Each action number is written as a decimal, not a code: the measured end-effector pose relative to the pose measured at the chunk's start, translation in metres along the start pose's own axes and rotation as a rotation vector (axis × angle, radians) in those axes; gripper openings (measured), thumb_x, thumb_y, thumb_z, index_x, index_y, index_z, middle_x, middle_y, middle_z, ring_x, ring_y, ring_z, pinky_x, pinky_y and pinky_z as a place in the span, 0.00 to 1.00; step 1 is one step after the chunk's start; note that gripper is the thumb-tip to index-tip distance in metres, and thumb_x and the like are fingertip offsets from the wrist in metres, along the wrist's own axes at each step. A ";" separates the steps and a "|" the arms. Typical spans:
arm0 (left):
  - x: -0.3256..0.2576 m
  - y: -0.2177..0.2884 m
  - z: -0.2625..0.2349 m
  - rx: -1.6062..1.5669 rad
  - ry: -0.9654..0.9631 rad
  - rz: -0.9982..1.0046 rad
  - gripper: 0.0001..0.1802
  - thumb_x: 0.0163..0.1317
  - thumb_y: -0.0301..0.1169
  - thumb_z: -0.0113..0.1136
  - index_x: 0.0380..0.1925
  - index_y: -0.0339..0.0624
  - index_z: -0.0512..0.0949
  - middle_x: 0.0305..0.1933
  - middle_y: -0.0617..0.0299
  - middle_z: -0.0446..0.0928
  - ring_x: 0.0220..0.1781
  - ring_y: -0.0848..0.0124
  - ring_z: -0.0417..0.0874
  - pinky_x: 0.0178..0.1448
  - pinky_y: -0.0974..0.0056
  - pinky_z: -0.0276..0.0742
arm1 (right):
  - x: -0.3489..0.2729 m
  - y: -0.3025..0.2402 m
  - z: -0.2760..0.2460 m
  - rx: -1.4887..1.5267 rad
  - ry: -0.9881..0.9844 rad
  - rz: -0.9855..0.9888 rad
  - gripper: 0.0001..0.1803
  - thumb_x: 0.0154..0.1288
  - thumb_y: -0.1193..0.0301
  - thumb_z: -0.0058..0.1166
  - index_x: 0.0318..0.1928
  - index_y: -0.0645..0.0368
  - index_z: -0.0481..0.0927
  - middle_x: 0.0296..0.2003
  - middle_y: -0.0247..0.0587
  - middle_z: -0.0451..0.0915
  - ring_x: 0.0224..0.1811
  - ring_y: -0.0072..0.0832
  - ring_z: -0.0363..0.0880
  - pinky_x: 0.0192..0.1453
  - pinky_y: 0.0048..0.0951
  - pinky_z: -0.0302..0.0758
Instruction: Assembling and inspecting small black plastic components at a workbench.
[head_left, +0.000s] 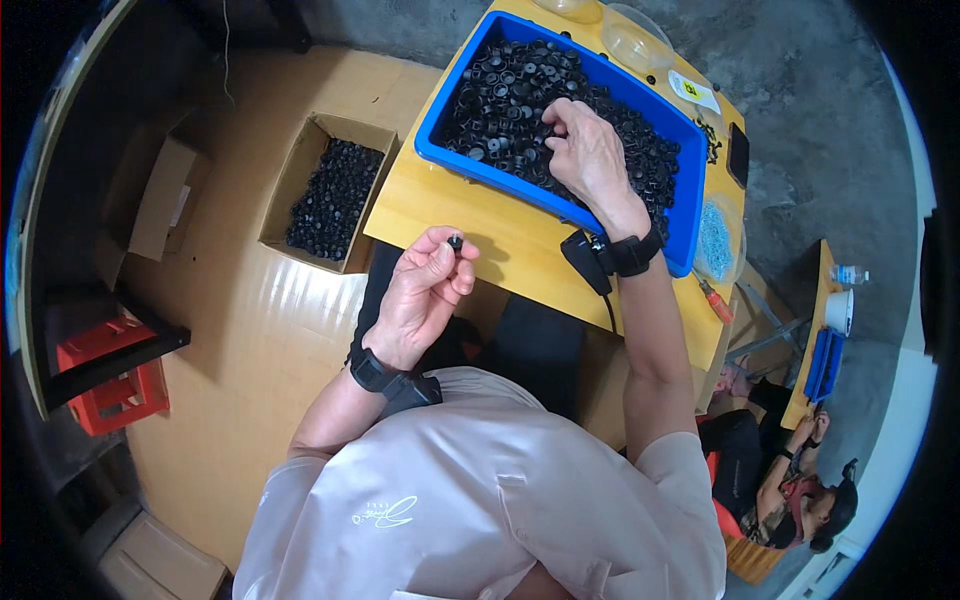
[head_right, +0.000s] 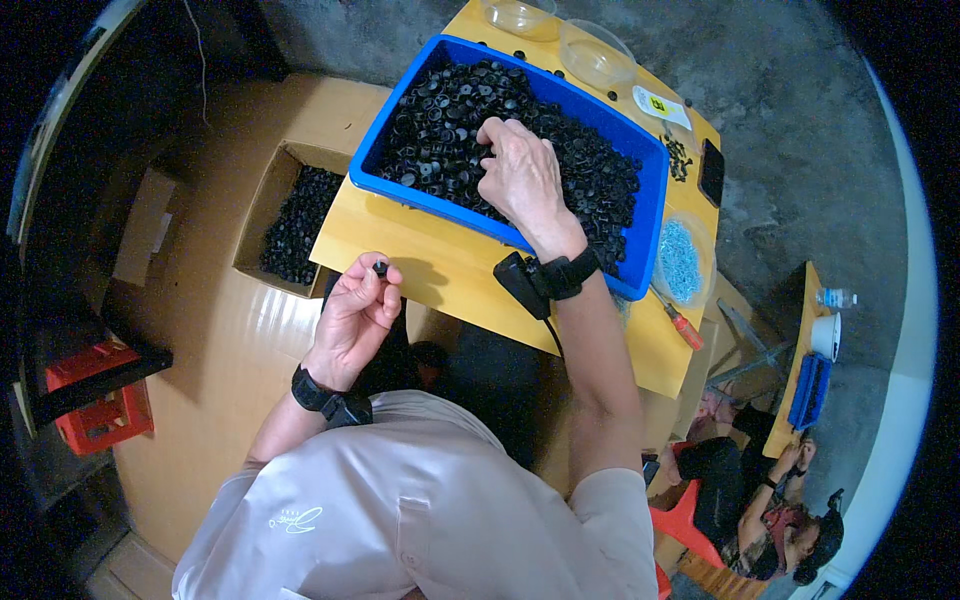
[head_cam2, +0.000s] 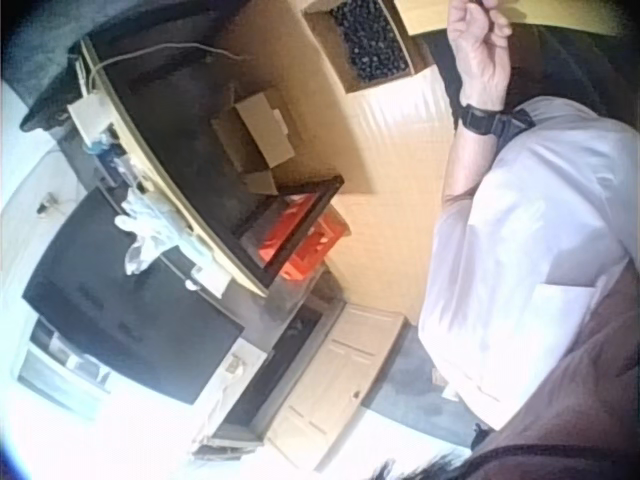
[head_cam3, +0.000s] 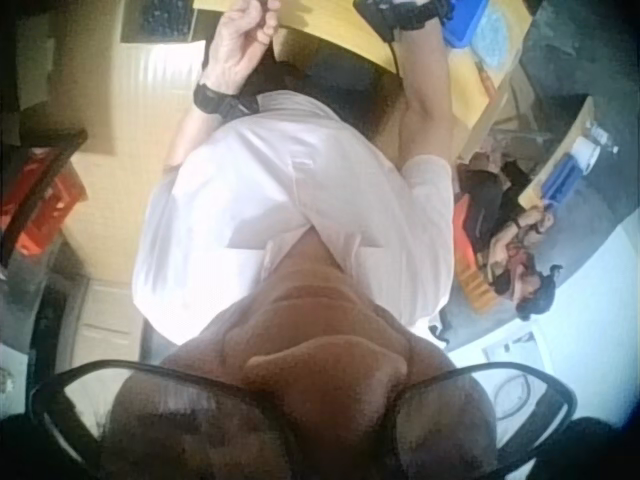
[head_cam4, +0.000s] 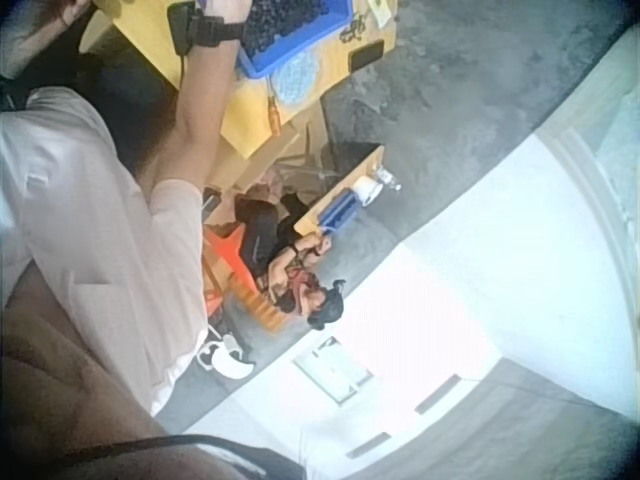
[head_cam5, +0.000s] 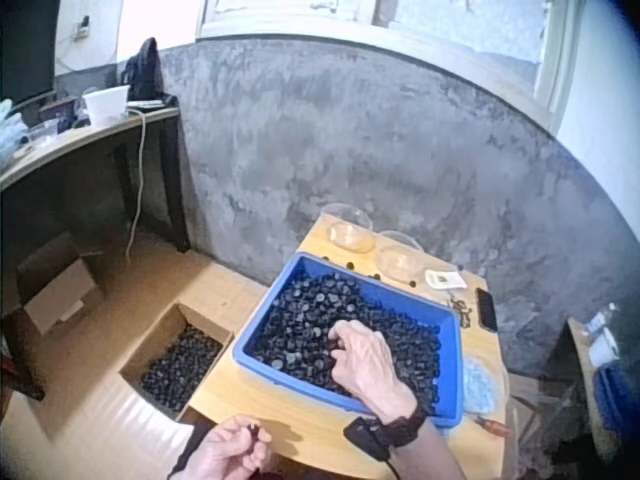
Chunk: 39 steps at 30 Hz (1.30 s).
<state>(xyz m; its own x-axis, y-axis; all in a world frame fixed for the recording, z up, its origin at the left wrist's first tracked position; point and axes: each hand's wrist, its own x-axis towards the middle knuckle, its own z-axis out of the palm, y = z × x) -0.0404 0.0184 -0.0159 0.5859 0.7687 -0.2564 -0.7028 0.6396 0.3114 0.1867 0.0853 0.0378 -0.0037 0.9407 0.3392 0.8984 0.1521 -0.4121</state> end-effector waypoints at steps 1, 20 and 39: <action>-0.001 0.000 0.000 -0.001 0.001 0.001 0.07 0.59 0.26 0.53 0.39 0.40 0.72 0.35 0.55 0.77 0.27 0.72 0.76 0.33 0.71 0.73 | -0.001 -0.002 0.000 0.023 0.006 0.057 0.09 0.41 0.83 0.54 0.27 0.63 0.72 0.25 0.46 0.72 0.30 0.44 0.74 0.35 0.40 0.71; 0.001 0.003 0.014 -0.014 -0.219 0.048 0.12 0.58 0.26 0.54 0.43 0.37 0.70 0.39 0.53 0.75 0.34 0.71 0.78 0.39 0.72 0.77 | -0.056 -0.016 -0.025 0.438 0.316 0.154 0.10 0.48 0.84 0.52 0.34 0.63 0.74 0.24 0.34 0.74 0.24 0.17 0.70 0.30 0.21 0.68; -0.006 -0.037 0.049 0.423 -0.148 0.117 0.10 0.58 0.25 0.55 0.40 0.35 0.72 0.35 0.54 0.78 0.31 0.73 0.79 0.37 0.72 0.75 | -0.145 -0.035 0.001 1.914 0.129 0.399 0.15 0.62 0.71 0.48 0.48 0.66 0.71 0.34 0.39 0.74 0.32 0.22 0.69 0.40 0.21 0.67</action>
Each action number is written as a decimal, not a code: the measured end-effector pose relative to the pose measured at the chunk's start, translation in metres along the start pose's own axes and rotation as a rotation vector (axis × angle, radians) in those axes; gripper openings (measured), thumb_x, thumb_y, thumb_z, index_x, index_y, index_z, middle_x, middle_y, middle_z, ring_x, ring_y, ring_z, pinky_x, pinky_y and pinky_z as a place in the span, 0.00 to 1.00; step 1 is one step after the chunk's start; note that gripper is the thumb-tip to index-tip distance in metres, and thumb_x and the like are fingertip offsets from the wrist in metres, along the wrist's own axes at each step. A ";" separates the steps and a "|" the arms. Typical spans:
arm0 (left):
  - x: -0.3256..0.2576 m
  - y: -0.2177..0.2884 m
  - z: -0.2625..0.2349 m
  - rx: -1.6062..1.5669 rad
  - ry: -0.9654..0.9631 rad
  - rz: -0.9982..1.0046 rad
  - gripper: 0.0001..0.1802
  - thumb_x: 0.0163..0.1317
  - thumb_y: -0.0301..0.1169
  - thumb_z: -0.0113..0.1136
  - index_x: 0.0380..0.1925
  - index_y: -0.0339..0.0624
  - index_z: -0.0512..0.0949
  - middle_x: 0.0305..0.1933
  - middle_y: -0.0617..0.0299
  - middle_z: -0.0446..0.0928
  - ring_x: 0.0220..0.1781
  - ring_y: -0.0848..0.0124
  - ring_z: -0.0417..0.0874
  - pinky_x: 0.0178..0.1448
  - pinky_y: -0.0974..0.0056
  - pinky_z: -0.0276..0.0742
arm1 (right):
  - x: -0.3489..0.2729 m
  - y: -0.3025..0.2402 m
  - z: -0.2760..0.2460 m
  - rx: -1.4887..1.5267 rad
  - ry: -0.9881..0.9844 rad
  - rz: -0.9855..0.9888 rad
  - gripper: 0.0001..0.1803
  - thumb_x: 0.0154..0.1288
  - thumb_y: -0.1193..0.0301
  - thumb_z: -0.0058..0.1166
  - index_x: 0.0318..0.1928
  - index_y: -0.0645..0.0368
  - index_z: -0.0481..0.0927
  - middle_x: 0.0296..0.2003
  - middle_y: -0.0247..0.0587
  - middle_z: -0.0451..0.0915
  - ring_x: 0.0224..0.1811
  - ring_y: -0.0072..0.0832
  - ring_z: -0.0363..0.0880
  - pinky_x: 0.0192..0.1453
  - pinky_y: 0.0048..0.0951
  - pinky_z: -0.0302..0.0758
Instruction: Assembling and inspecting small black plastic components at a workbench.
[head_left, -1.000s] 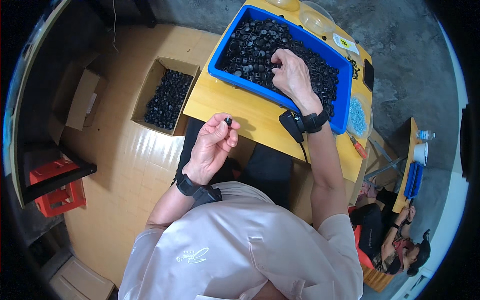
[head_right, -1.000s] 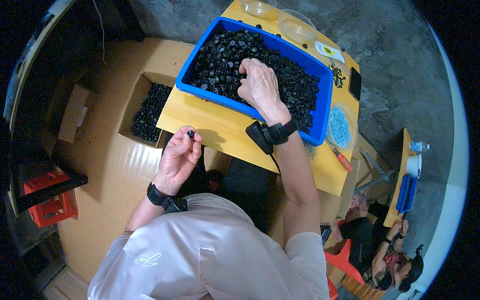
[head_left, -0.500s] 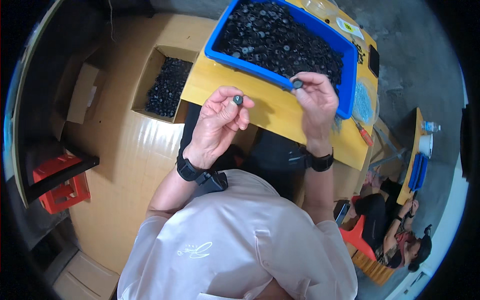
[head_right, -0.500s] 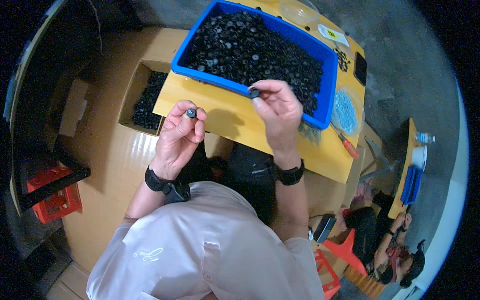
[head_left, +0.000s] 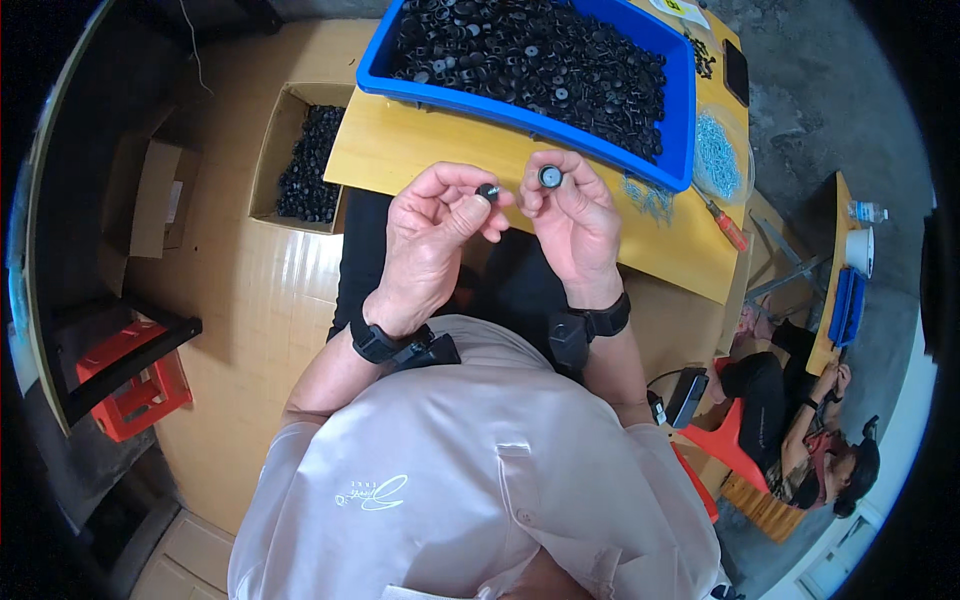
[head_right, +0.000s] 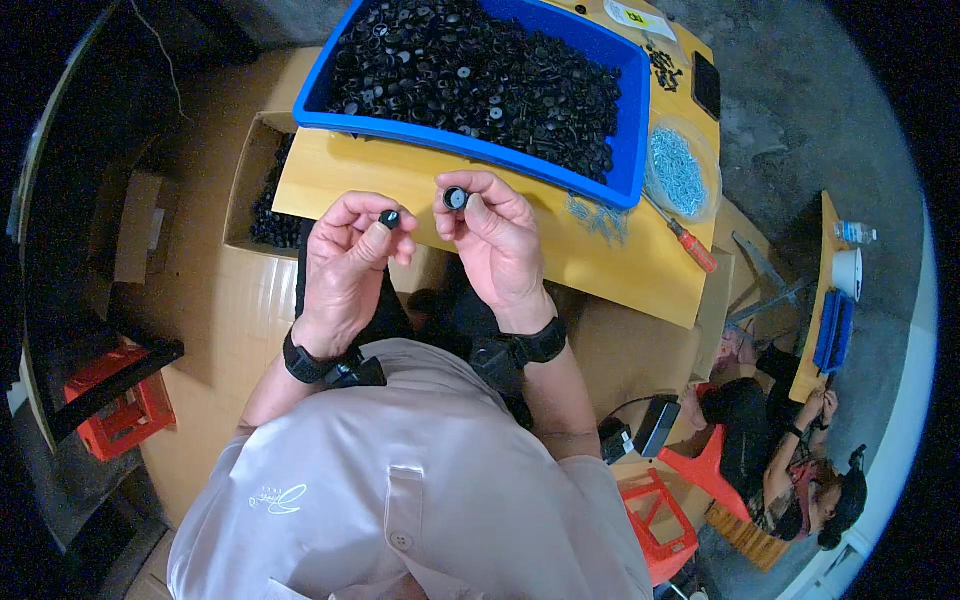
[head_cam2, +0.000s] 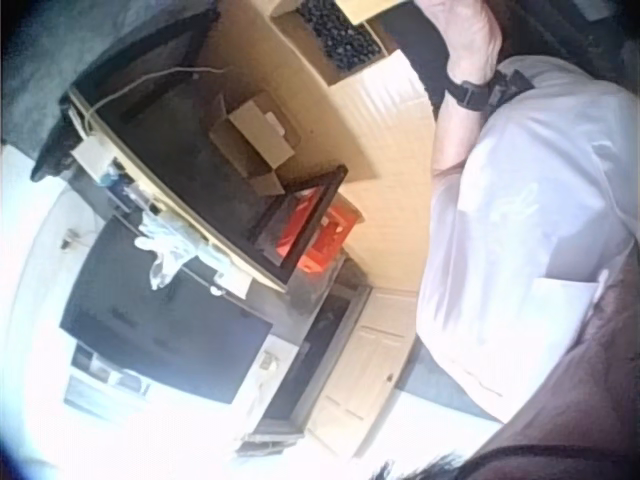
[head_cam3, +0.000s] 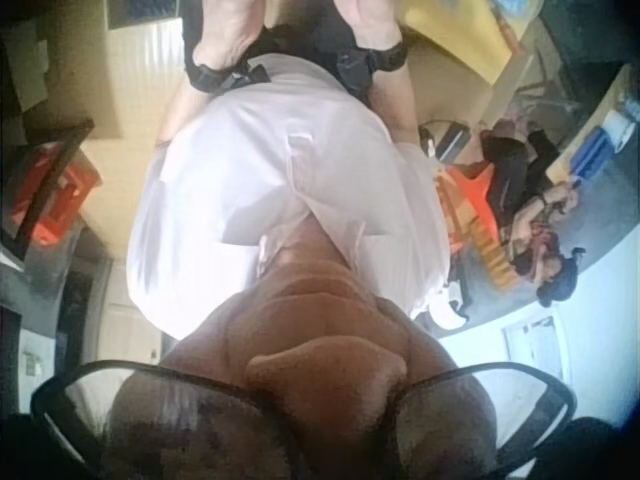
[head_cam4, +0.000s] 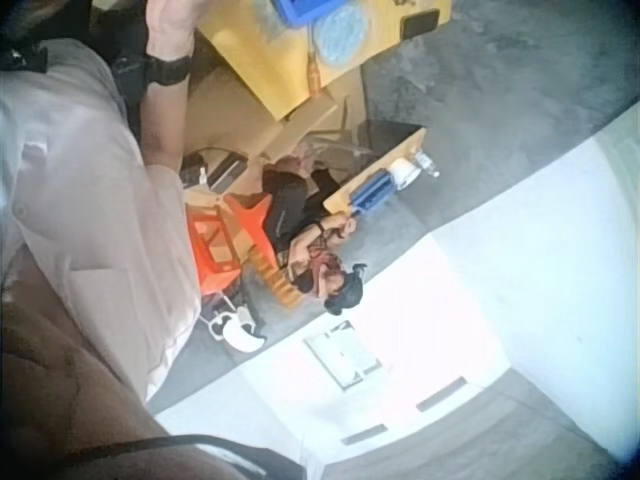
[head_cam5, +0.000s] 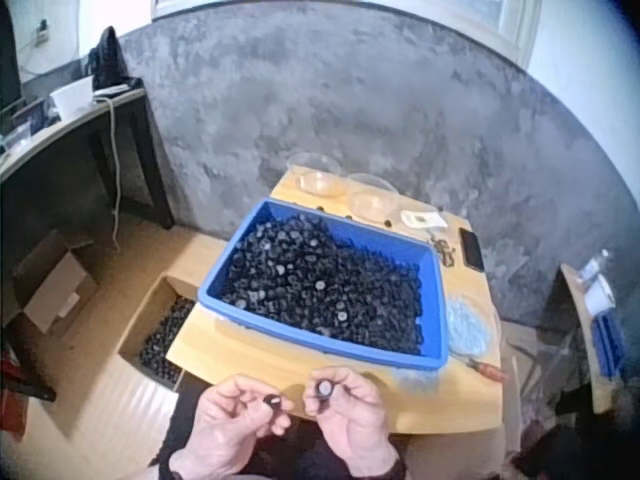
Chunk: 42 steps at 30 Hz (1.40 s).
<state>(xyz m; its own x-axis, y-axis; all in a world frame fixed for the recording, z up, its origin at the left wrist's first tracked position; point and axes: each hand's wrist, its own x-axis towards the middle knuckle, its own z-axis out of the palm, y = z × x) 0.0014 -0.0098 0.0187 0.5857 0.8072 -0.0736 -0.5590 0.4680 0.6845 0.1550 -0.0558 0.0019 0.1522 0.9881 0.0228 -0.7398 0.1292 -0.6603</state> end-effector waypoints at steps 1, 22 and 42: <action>0.001 -0.001 0.002 0.053 0.019 0.042 0.10 0.58 0.24 0.55 0.39 0.35 0.73 0.34 0.54 0.78 0.31 0.74 0.79 0.37 0.72 0.75 | -0.002 -0.001 0.001 0.002 0.004 0.000 0.15 0.62 0.71 0.48 0.48 0.66 0.71 0.34 0.39 0.74 0.32 0.22 0.69 0.40 0.21 0.67; -0.001 -0.015 0.009 0.102 -0.009 0.101 0.09 0.57 0.22 0.55 0.39 0.35 0.73 0.34 0.56 0.78 0.33 0.73 0.78 0.36 0.72 0.75 | -0.020 -0.008 0.018 -0.921 0.037 -0.401 0.11 0.51 0.82 0.54 0.38 0.63 0.76 0.30 0.36 0.75 0.29 0.21 0.72 0.33 0.21 0.69; -0.005 -0.015 0.014 0.184 0.017 0.120 0.10 0.55 0.23 0.58 0.37 0.36 0.73 0.34 0.55 0.78 0.29 0.73 0.78 0.36 0.72 0.74 | -0.030 -0.009 0.012 -0.538 0.089 -0.255 0.12 0.55 0.83 0.52 0.42 0.66 0.72 0.35 0.37 0.74 0.34 0.20 0.71 0.41 0.18 0.68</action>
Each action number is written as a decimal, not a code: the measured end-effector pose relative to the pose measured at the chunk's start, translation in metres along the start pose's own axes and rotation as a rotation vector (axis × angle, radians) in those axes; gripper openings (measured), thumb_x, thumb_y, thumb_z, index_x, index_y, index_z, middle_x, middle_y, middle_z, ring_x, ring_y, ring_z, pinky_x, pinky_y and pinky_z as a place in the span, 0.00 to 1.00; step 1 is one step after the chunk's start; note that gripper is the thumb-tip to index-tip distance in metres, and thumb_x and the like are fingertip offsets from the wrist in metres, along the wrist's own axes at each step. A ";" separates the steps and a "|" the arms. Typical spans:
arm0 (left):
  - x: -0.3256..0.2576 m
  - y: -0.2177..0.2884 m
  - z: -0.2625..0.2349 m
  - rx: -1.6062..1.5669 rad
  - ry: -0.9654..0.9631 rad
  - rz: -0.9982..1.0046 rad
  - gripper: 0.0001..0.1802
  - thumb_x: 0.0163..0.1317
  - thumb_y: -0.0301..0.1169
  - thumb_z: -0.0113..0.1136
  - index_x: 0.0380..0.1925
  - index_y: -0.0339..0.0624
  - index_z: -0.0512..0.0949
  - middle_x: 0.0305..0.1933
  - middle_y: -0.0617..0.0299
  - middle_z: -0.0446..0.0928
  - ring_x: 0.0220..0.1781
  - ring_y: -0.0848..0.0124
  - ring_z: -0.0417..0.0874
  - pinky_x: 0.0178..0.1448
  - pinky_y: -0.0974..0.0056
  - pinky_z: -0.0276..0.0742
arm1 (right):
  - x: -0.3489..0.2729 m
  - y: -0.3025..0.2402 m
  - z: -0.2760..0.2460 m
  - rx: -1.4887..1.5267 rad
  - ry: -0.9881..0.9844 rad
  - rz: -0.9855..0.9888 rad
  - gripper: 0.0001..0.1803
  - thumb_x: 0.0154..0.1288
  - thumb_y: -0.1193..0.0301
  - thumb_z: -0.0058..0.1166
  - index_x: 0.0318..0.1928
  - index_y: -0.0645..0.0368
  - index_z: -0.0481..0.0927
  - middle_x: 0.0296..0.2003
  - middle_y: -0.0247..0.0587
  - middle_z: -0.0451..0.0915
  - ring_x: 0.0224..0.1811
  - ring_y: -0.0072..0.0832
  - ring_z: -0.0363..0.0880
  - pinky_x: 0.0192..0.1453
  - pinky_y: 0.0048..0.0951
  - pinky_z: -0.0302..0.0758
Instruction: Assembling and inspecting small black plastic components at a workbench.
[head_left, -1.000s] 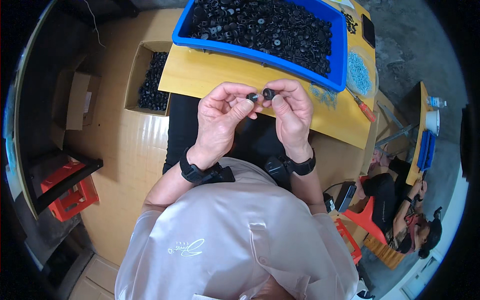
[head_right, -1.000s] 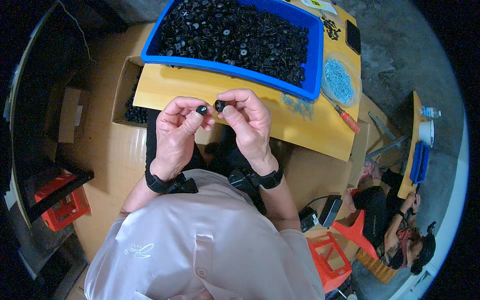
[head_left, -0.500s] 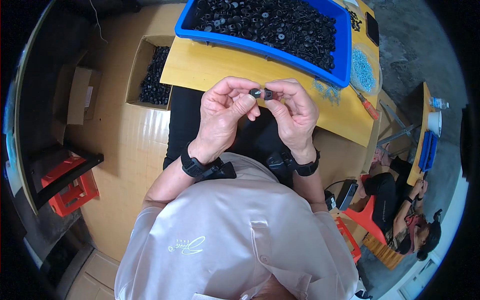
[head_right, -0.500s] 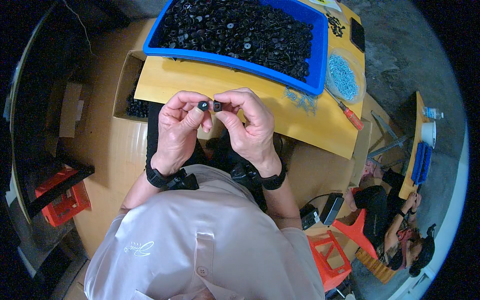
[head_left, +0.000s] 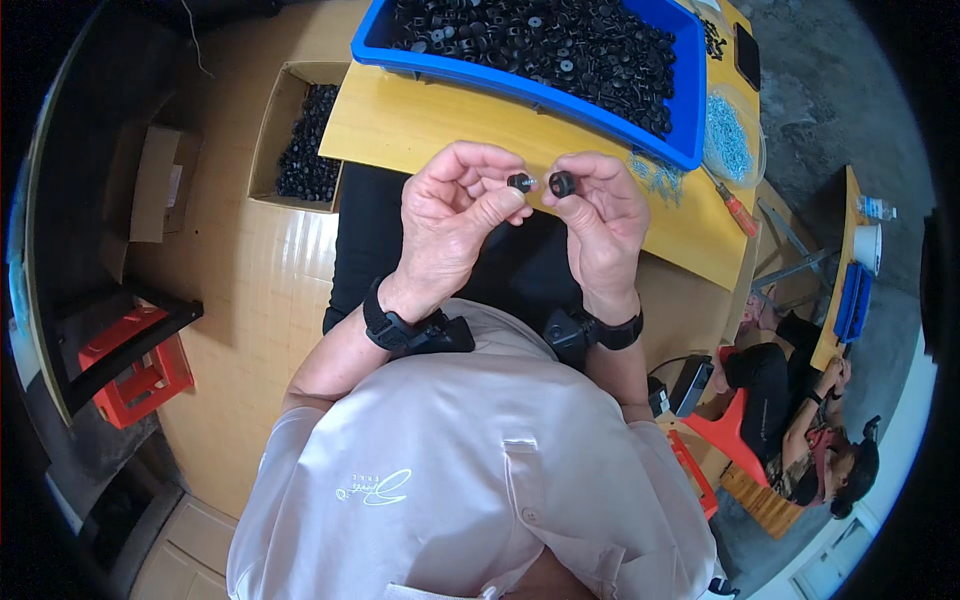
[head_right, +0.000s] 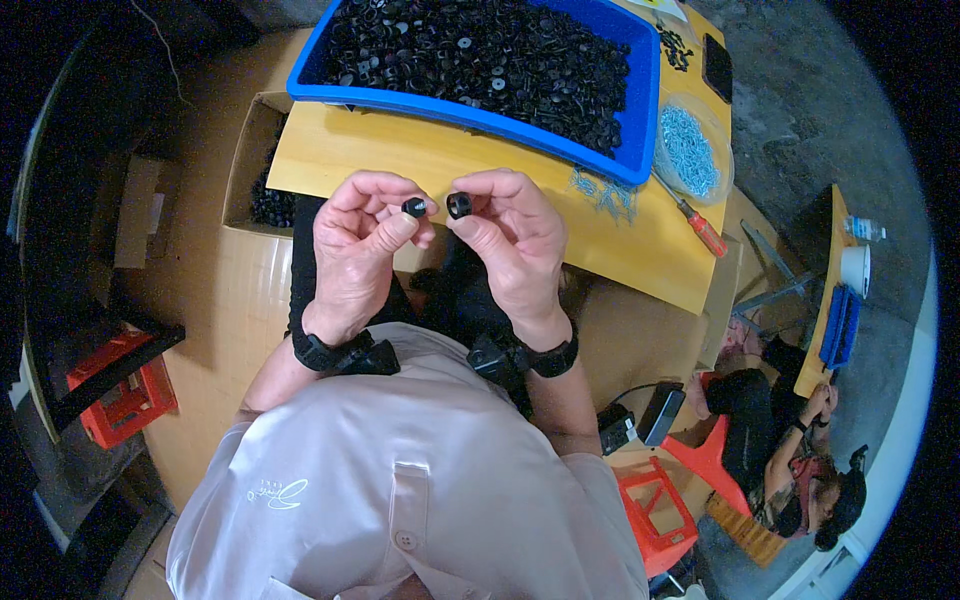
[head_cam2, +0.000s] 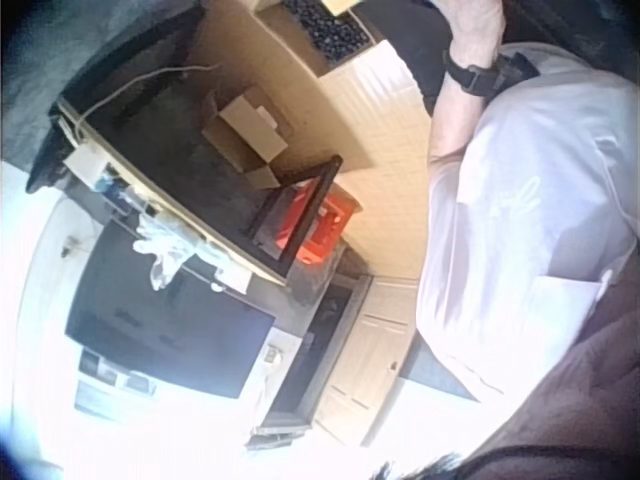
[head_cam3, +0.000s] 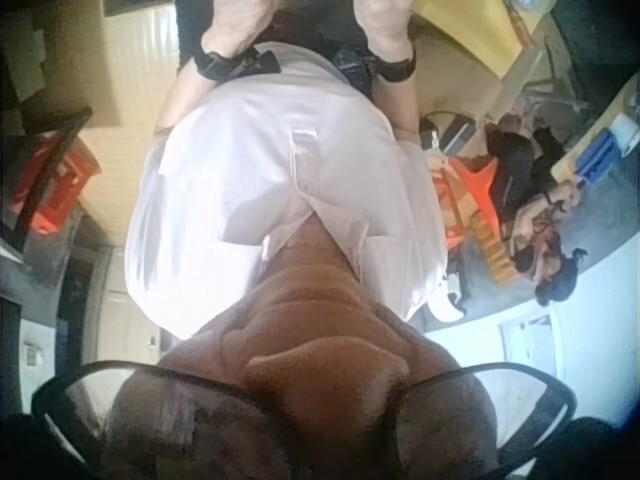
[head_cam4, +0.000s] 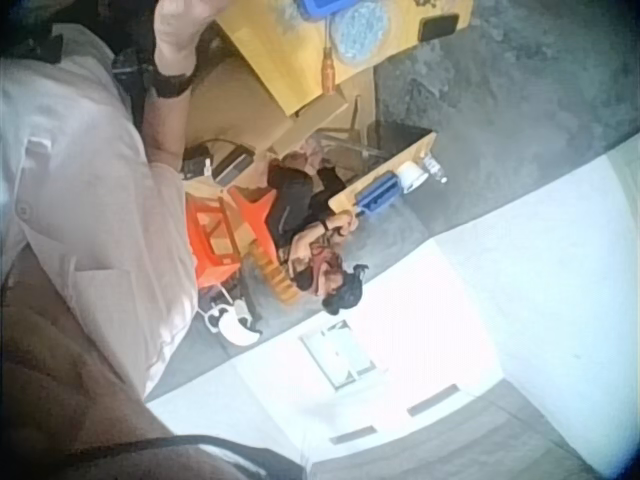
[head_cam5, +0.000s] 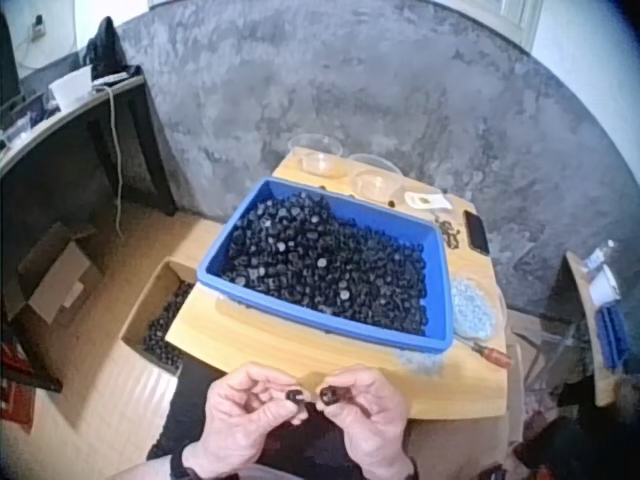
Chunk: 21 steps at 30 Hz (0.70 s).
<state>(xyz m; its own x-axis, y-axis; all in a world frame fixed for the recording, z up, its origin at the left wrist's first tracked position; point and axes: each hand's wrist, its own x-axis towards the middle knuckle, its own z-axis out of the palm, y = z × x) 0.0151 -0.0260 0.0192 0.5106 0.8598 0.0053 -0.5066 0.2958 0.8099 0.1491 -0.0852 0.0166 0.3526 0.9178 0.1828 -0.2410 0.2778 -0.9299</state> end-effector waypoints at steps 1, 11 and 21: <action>-0.001 0.000 0.000 -0.003 0.002 -0.004 0.10 0.55 0.23 0.58 0.37 0.36 0.73 0.34 0.55 0.78 0.29 0.73 0.78 0.36 0.72 0.74 | 0.000 0.001 0.000 -0.002 0.002 0.004 0.12 0.55 0.83 0.52 0.42 0.66 0.72 0.35 0.37 0.74 0.34 0.20 0.71 0.41 0.18 0.68; -0.006 0.010 0.007 0.289 -0.007 0.211 0.10 0.47 0.18 0.64 0.32 0.32 0.76 0.32 0.59 0.77 0.33 0.76 0.78 0.40 0.73 0.75 | 0.001 0.013 0.000 0.418 -0.041 0.110 0.14 0.55 0.73 0.57 0.41 0.64 0.72 0.35 0.39 0.75 0.37 0.22 0.72 0.46 0.23 0.69; -0.009 0.012 0.011 0.413 -0.005 0.262 0.10 0.45 0.17 0.65 0.29 0.34 0.76 0.30 0.61 0.77 0.31 0.78 0.75 0.38 0.74 0.72 | 0.001 0.016 0.001 0.413 -0.088 0.126 0.13 0.53 0.76 0.58 0.40 0.63 0.73 0.36 0.36 0.75 0.38 0.21 0.73 0.45 0.22 0.70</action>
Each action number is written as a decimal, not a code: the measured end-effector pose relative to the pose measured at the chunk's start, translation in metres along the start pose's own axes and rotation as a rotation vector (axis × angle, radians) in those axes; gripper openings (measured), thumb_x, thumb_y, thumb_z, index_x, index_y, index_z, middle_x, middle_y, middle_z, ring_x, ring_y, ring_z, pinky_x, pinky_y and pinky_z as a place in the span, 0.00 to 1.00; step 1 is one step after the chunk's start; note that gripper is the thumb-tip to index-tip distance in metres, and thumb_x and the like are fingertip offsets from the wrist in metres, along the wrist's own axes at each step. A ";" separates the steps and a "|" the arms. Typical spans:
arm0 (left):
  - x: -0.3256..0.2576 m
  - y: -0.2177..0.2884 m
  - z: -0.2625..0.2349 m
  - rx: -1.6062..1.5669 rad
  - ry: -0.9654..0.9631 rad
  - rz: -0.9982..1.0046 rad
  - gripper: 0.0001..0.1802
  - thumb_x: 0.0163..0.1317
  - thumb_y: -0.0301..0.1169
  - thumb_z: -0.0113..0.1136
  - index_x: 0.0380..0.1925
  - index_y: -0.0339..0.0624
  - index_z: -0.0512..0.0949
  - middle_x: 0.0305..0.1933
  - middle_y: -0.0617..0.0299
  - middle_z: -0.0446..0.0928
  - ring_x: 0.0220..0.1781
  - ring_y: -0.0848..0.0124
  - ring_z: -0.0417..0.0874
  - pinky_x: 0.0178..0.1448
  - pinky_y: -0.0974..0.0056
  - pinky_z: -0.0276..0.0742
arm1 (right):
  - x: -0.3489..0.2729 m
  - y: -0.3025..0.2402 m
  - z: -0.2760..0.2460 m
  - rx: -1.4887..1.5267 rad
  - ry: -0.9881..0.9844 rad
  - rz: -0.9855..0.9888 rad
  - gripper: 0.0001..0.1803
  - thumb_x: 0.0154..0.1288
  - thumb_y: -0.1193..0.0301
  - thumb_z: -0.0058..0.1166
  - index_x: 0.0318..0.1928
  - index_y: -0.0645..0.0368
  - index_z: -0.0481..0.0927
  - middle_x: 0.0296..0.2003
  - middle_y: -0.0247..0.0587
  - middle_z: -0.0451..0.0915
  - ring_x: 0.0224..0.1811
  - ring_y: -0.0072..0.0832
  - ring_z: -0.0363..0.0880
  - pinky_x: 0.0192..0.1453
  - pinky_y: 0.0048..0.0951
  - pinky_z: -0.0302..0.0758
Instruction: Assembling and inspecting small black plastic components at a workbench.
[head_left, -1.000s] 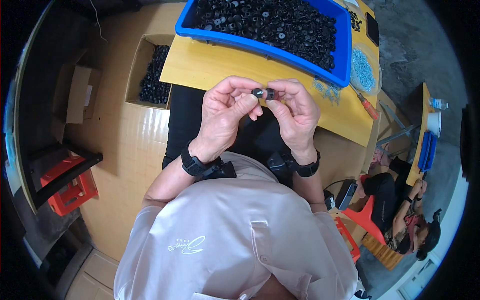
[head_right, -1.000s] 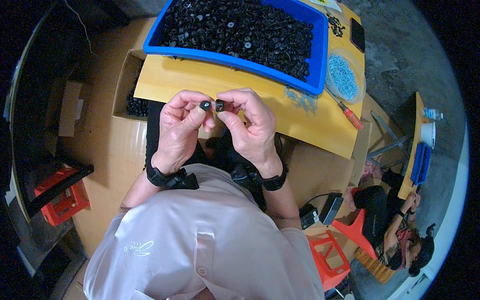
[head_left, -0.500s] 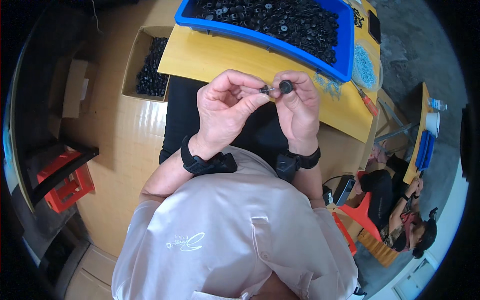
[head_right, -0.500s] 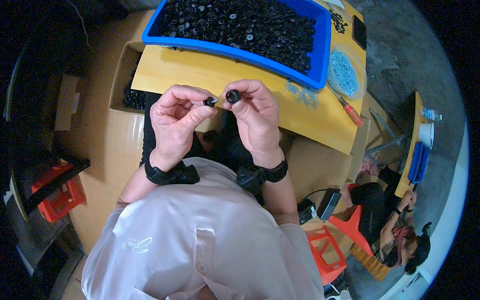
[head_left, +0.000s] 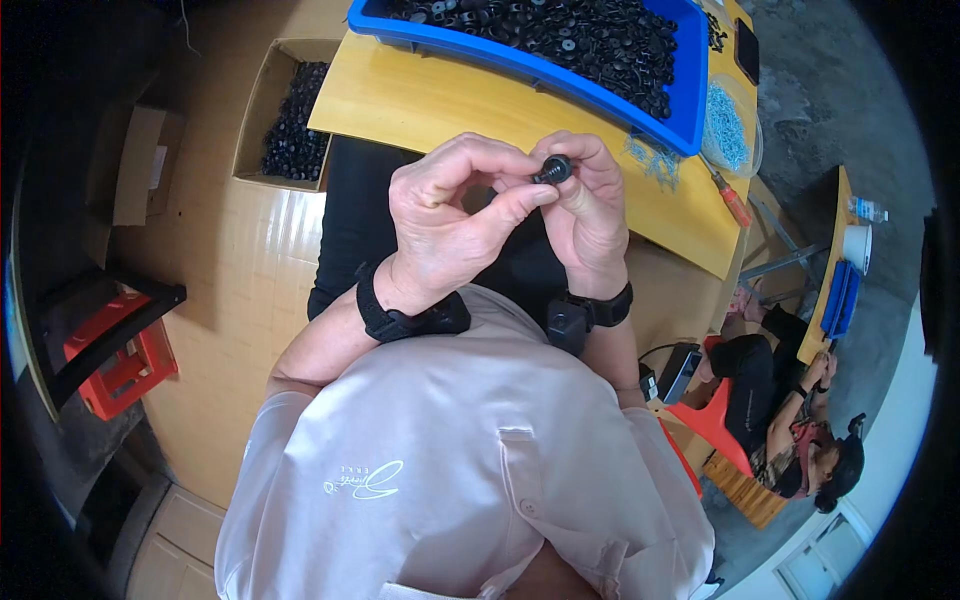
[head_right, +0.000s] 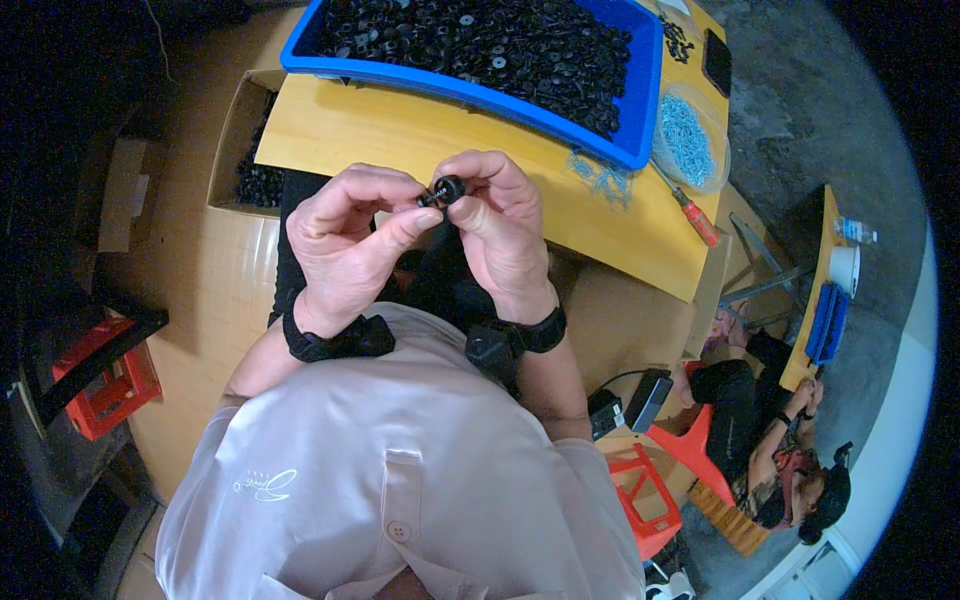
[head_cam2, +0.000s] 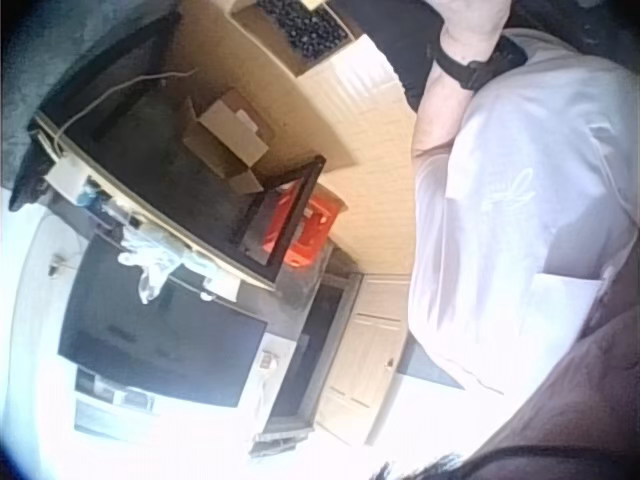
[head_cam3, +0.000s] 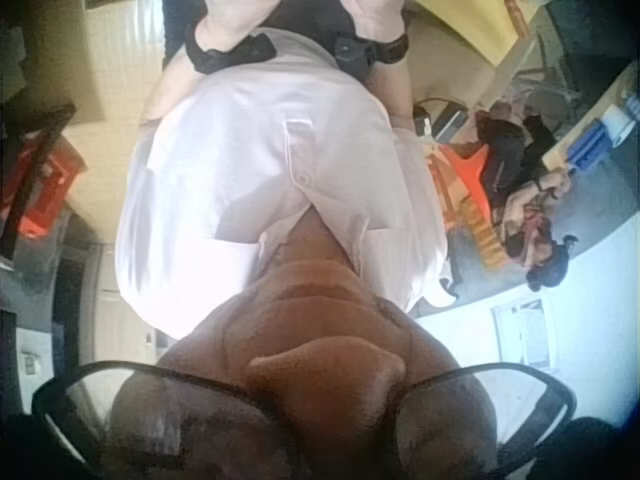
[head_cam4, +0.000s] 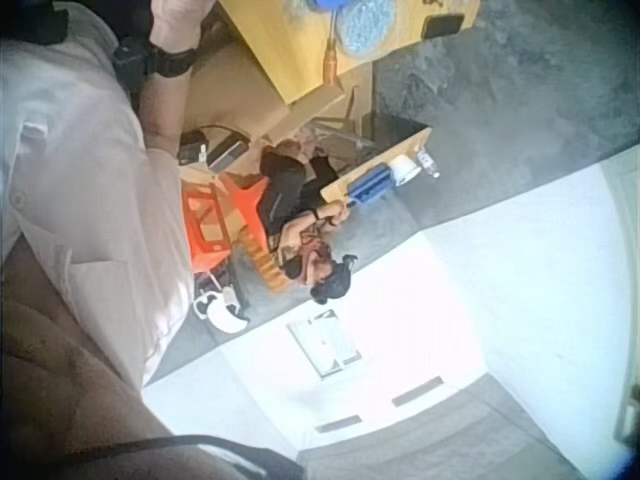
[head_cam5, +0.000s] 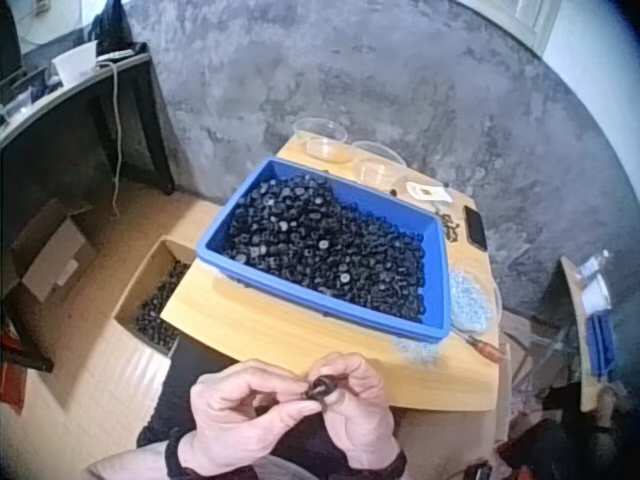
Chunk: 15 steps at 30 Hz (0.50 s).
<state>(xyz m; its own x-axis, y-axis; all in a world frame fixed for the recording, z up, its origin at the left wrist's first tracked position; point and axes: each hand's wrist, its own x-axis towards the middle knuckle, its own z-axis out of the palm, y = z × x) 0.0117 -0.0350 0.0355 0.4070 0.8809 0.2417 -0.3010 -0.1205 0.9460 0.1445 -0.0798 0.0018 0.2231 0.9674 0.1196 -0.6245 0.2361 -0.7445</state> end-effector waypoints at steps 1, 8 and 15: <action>0.000 0.001 0.000 0.000 -0.001 0.001 0.10 0.45 0.17 0.65 0.29 0.34 0.76 0.30 0.61 0.77 0.31 0.78 0.75 0.38 0.74 0.72 | 0.000 0.000 0.001 0.000 0.000 -0.001 0.13 0.53 0.76 0.58 0.40 0.63 0.73 0.36 0.36 0.75 0.38 0.21 0.73 0.45 0.22 0.70; 0.000 0.001 -0.005 0.018 -0.009 0.011 0.10 0.44 0.17 0.65 0.28 0.34 0.76 0.30 0.59 0.77 0.32 0.77 0.76 0.38 0.73 0.72 | 0.002 -0.002 0.004 -0.093 -0.011 -0.033 0.13 0.51 0.78 0.59 0.39 0.64 0.74 0.35 0.35 0.74 0.37 0.19 0.73 0.44 0.19 0.69; 0.001 0.001 -0.008 0.042 -0.019 0.026 0.10 0.45 0.17 0.65 0.28 0.33 0.76 0.32 0.57 0.77 0.34 0.74 0.76 0.40 0.72 0.72 | 0.004 -0.001 0.005 -0.094 0.014 -0.048 0.14 0.50 0.76 0.60 0.39 0.65 0.75 0.35 0.35 0.74 0.36 0.19 0.72 0.43 0.18 0.69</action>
<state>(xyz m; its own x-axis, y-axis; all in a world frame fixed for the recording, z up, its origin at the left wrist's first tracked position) 0.0051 -0.0313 0.0350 0.4161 0.8683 0.2702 -0.2755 -0.1628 0.9474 0.1424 -0.0761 0.0065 0.2622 0.9536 0.1480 -0.5397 0.2720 -0.7967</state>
